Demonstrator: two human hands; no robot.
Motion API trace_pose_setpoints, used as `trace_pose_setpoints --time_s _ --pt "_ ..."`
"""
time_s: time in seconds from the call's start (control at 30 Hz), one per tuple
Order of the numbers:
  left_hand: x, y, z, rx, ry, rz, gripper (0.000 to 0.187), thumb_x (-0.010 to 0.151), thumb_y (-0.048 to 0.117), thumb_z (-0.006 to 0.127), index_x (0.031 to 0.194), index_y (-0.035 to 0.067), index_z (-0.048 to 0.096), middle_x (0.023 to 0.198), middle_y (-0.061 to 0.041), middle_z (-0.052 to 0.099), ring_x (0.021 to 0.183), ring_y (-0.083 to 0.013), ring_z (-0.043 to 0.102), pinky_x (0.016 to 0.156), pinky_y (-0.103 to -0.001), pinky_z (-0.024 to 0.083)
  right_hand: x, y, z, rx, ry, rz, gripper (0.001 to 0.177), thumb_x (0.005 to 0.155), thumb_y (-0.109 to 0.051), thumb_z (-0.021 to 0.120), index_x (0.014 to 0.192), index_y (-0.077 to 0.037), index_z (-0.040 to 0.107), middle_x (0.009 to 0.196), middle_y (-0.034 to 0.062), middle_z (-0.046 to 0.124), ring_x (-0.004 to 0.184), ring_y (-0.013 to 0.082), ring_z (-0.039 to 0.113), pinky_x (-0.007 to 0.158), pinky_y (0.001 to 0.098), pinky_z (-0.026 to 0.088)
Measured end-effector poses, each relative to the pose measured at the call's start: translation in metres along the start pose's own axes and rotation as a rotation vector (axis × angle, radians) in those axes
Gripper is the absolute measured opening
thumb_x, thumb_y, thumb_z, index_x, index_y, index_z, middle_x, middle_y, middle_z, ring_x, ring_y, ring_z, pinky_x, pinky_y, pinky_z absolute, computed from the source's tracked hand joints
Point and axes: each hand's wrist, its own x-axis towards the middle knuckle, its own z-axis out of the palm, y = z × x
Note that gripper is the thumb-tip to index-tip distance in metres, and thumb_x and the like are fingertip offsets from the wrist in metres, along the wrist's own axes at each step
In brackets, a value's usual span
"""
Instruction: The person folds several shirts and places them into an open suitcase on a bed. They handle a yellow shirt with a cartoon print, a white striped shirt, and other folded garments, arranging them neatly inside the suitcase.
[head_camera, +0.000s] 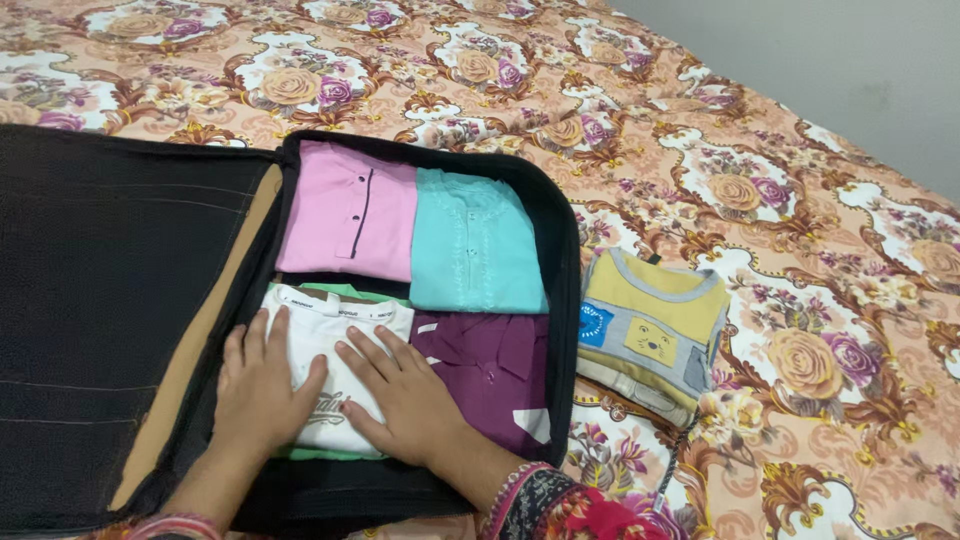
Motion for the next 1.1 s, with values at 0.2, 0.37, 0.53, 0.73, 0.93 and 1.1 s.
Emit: trace_pose_setpoints --time_s 0.2,0.37,0.53,0.73,0.93,1.1 --pt "-0.004 -0.004 0.012 -0.002 0.093 0.014 0.084 0.087 0.052 0.057 0.155 0.009 0.033 0.159 -0.021 0.03 0.145 -0.0456 0.027 0.111 -0.061 0.031 0.005 -0.001 0.001 -0.019 -0.006 -0.003 0.065 0.103 -0.039 0.052 0.159 -0.008 0.04 0.166 0.0165 0.037 0.151 0.0426 0.032 0.123 0.0516 0.027" --pt "-0.011 0.003 0.011 -0.066 0.141 0.021 0.084 0.086 0.051 0.057 0.155 0.01 0.033 0.161 -0.019 0.031 0.145 -0.0455 0.028 0.111 -0.06 0.031 0.004 -0.002 -0.002 -0.031 0.007 -0.014 0.064 0.102 -0.038 0.053 0.157 -0.008 0.041 0.165 0.0163 0.038 0.151 0.0418 0.032 0.123 0.051 0.027" --pt "-0.008 0.002 0.0 -0.075 0.09 0.016 0.084 0.087 0.05 0.059 0.155 0.011 0.032 0.16 -0.02 0.028 0.145 -0.0459 0.024 0.111 -0.06 0.028 0.01 -0.008 -0.002 -0.035 -0.011 0.012 0.065 0.101 -0.037 0.054 0.157 -0.007 0.04 0.164 0.0166 0.037 0.15 0.042 0.031 0.121 0.0518 0.026" --pt "-0.009 0.0 0.003 -0.082 0.051 -0.007 0.084 0.087 0.051 0.057 0.156 0.013 0.029 0.161 -0.018 0.026 0.147 -0.0442 0.022 0.114 -0.059 0.026 0.006 -0.007 -0.002 -0.006 -0.023 0.033 0.065 0.102 -0.038 0.053 0.158 -0.009 0.039 0.165 0.015 0.036 0.15 0.0407 0.031 0.122 0.051 0.026" --pt "0.005 -0.007 0.007 -0.019 -0.209 -0.102 0.092 0.089 0.058 0.052 0.16 0.018 0.011 0.166 -0.015 0.006 0.151 -0.0408 0.004 0.118 -0.058 0.015 0.005 -0.008 -0.006 -0.008 -0.023 0.05 0.065 0.102 -0.037 0.052 0.159 -0.009 0.038 0.165 0.0149 0.035 0.151 0.0399 0.03 0.122 0.0514 0.026" --pt "0.006 -0.008 0.009 -0.031 -0.234 -0.134 0.093 0.088 0.06 0.051 0.161 0.021 0.008 0.168 -0.011 0.003 0.153 -0.0378 0.0 0.12 -0.056 0.013 0.005 -0.009 -0.007 0.032 -0.018 0.063 0.065 0.102 -0.038 0.052 0.16 -0.011 0.039 0.166 0.0136 0.035 0.152 0.0391 0.031 0.122 0.0509 0.026"
